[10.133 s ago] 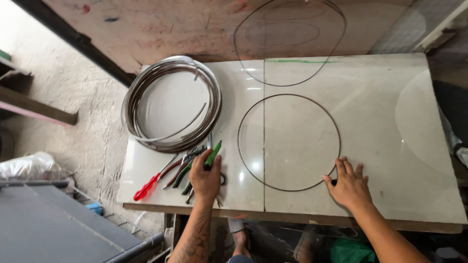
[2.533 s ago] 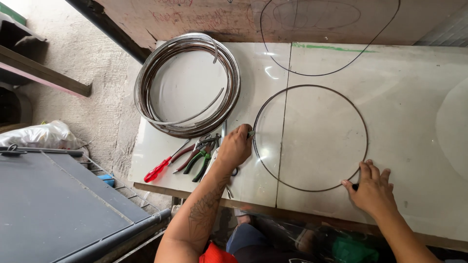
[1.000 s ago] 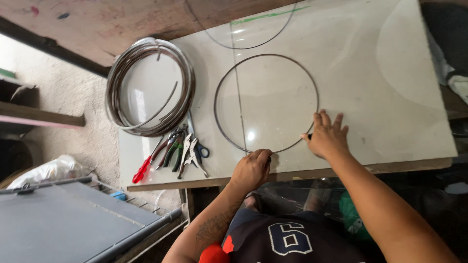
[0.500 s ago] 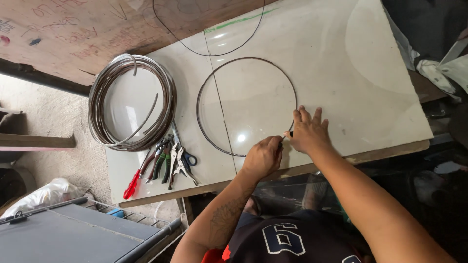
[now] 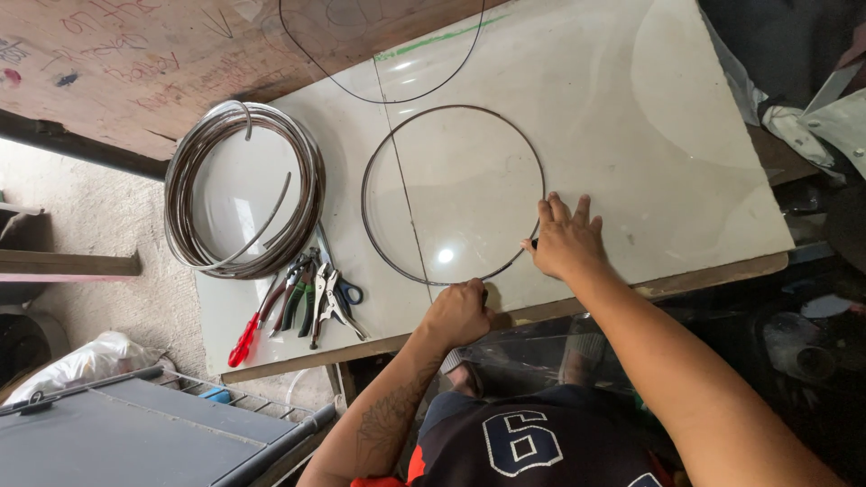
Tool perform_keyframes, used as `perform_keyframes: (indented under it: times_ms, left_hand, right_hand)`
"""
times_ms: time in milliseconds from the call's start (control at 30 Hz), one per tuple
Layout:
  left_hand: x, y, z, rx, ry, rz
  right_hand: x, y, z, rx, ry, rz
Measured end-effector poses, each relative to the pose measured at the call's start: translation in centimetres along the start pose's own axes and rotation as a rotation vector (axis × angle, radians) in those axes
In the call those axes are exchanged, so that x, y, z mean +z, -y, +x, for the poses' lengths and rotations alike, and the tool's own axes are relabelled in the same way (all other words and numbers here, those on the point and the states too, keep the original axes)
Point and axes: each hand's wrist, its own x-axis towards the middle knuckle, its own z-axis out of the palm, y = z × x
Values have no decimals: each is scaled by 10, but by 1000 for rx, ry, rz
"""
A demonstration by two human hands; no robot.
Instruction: The person uses a green marker to trace a circle on a transparent sheet placed on a white table. They then use pliers to bend a metal wire into a circular shape, aligning it with the traced circle. The person repeats this process to create multiple wire circles.
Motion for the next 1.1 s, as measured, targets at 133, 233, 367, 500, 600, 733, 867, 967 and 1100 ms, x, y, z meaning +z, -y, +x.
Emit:
perform_keyframes:
  times_ms: [133,233,367,500,600,733,867,967,1100]
  left_hand:
    - [-9,-5,-2,-9,30,-4]
    - [-4,-2,2,-21,62,5]
    - [-3,3,12,-44,78,-26]
    - [-4,1,15,-55,107,-48]
    - [-7,0,11,-63,108,-42]
    - [-11,-4,9,-56,112,-30]
    - [-15,-6,14,-77,122,-79]
    - [-21,-8,10,-80,120,-81]
    - [-31,-12,5,-70,127,-100]
  right_hand:
    - [0,2,-1,7,2,-4]
    - [4,-1,0,7,-8,-1]
    - [7,-4,-5,-32,-73,11]
    - [5,-7,-13,-62,-195,113]
    - [20,-17,-20,-136,-436,69]
    - [43,-7,-49,-430,-717,-58]
    - [24,22,-91,-384,-6,91]
    - [38,23,-84,-384,23,92]
    - [41,22,-81,-393,30,54]
